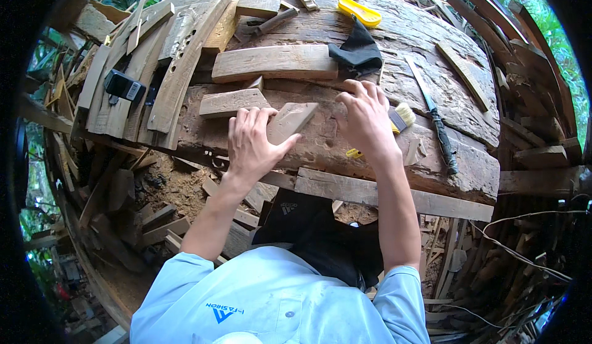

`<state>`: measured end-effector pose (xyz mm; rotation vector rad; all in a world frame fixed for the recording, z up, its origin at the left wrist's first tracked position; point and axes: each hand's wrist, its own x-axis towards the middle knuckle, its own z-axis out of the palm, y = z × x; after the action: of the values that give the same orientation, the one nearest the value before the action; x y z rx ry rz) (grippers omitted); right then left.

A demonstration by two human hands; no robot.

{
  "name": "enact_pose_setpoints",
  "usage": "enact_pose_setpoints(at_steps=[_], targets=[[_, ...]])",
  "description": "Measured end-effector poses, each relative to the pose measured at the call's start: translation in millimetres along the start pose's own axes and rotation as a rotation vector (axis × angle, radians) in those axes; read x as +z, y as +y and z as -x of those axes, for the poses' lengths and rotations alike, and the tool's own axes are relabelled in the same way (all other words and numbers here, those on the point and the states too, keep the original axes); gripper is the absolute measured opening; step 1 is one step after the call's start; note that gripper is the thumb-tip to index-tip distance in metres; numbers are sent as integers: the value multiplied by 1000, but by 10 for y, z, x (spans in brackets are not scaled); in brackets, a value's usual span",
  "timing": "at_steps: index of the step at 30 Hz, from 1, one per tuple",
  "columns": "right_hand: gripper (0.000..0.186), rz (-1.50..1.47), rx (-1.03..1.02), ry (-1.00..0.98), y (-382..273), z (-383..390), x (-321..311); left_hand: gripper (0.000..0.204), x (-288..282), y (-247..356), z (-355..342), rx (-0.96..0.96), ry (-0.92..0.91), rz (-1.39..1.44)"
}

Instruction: Fitting and inspecting small wooden blocks at an outdoor workshop bench.

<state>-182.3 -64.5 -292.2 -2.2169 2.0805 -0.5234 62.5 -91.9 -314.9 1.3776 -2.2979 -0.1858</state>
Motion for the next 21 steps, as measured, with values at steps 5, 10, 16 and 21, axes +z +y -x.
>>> enact_pose_setpoints(at_steps=[5,10,16,21], targets=[[55,-199,340,-197,-692,59,-100,46,19,-218,-34,-167,95,227],[94,-35,195,-137,-1086,8,122,65,-200,-836,-223,129,101,-51],[105,51,130,-114,-1219,-7,277,79,-138,-1100,-227,124,26,31],[86,-78,-44,-199,-985,-27,241,74,-329,-1050,-247,79,-84,43]])
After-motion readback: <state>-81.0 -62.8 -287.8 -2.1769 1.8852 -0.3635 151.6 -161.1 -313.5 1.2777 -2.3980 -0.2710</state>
